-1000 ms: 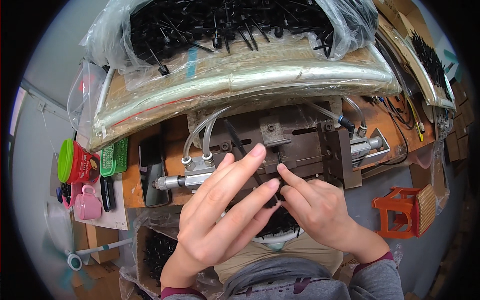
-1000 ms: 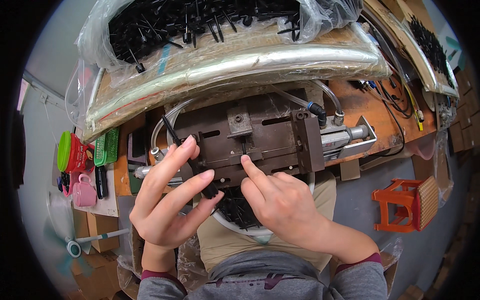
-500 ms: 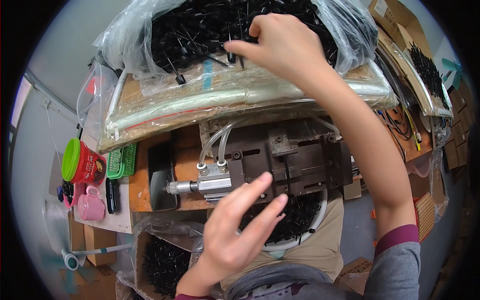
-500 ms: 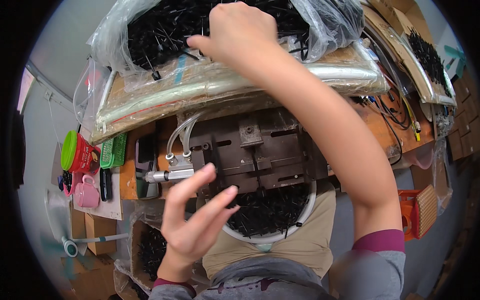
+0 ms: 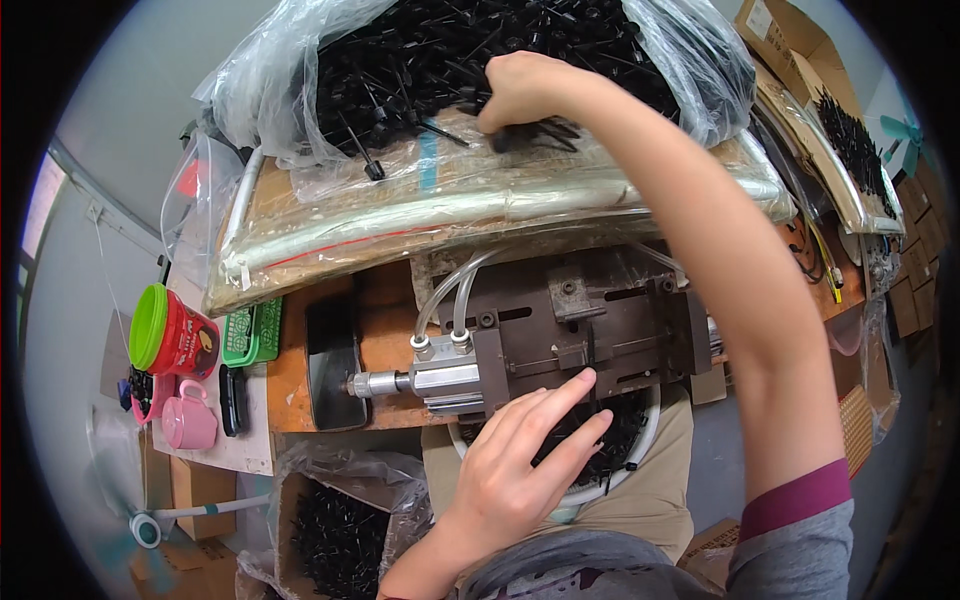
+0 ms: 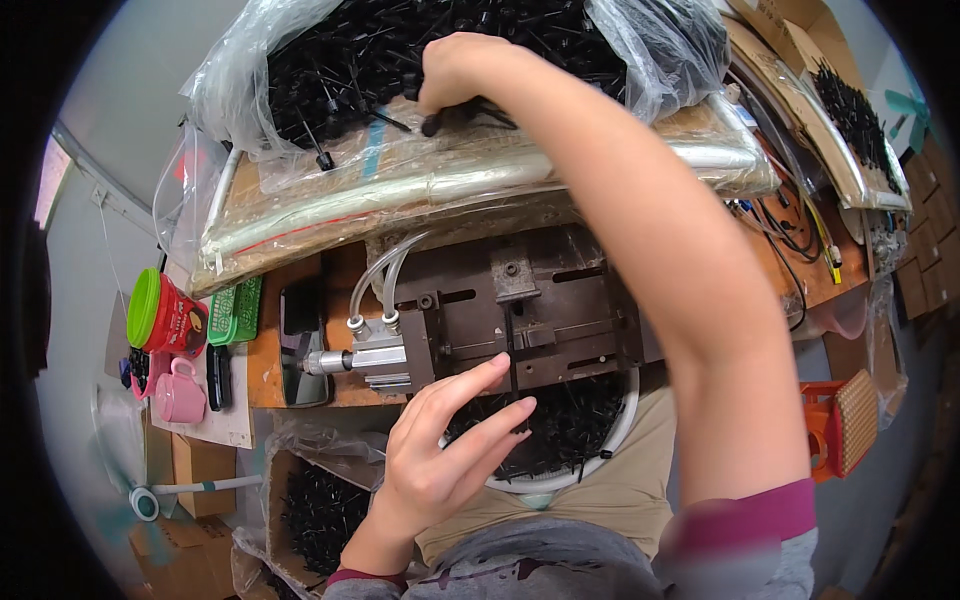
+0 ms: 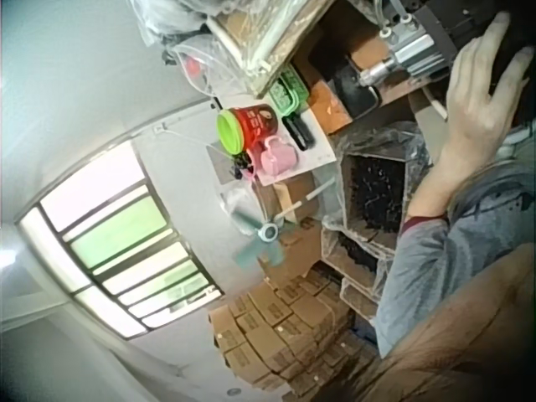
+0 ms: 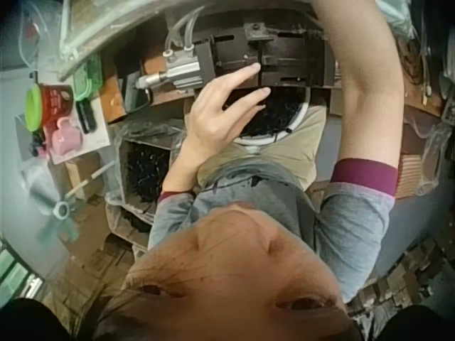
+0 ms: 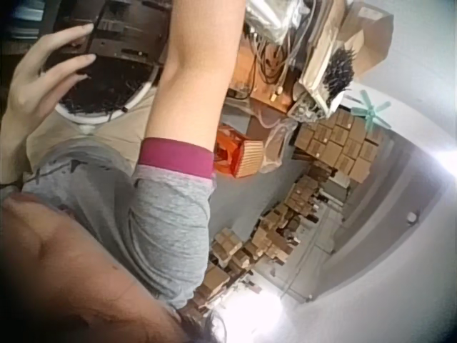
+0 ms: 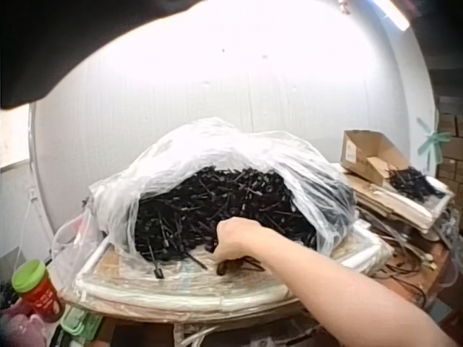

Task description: The person is assembling small black electronic components using a specialized fixture on a workbench.

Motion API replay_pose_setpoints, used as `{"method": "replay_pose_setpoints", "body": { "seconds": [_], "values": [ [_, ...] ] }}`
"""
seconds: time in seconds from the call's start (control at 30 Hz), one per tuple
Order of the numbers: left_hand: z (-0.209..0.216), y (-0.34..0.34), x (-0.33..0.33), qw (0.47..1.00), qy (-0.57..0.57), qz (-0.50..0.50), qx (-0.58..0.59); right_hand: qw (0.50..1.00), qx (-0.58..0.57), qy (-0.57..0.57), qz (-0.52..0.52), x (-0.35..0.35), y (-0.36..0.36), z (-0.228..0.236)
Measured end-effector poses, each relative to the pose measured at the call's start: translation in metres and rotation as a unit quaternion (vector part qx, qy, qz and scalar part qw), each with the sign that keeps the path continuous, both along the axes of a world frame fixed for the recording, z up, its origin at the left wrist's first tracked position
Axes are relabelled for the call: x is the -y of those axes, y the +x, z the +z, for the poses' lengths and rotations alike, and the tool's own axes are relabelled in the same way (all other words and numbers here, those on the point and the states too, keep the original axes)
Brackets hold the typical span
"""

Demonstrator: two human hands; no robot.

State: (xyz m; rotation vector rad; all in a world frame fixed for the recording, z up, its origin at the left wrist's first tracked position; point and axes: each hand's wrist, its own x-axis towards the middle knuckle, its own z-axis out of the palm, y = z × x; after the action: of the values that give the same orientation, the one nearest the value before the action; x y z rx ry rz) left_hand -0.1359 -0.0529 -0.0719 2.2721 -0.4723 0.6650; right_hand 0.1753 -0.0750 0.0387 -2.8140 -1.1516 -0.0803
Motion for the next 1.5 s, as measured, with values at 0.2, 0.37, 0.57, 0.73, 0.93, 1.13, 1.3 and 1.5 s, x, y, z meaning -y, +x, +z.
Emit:
{"method": "replay_pose_setpoints", "body": {
  "seconds": [0.2, 0.37, 0.57, 0.73, 0.93, 1.13, 1.3, 1.5],
  "values": [
    [-0.005, -0.002, 0.016, 0.999, -0.024, 0.004, -0.046, 0.987, 0.035, -0.005, 0.160, 0.041, -0.017, 0.009],
    [-0.023, 0.001, 0.031, 0.997, 0.027, 0.050, -0.046, 0.969, 0.079, 0.061, 0.227, 0.075, -0.029, -0.001],
    [-0.021, 0.010, 0.033, 0.987, 0.129, 0.079, -0.052, 0.935, 0.214, 0.200, 0.198, 0.102, -0.040, -0.011],
    [-0.013, 0.014, 0.027, 0.985, 0.138, 0.078, -0.065, 0.927, -0.047, 0.371, 0.022, 0.127, -0.024, 0.007],
    [0.002, 0.011, 0.025, 0.988, 0.039, 0.058, -0.138, 0.821, -0.298, 0.487, 0.012, 0.155, -0.083, 0.002],
    [0.025, 0.015, 0.020, 0.966, -0.254, 0.014, -0.051, 0.675, -0.603, 0.425, 0.021, 0.154, -0.162, -0.029],
    [0.028, 0.000, 0.018, 0.993, -0.116, 0.028, -0.011, 0.760, -0.432, 0.485, 0.021, 0.159, -0.169, -0.045],
    [-0.015, -0.005, 0.027, 0.994, 0.026, 0.091, -0.060, 0.728, -0.440, 0.527, 0.003, 0.180, -0.167, -0.047]
  ]
}}
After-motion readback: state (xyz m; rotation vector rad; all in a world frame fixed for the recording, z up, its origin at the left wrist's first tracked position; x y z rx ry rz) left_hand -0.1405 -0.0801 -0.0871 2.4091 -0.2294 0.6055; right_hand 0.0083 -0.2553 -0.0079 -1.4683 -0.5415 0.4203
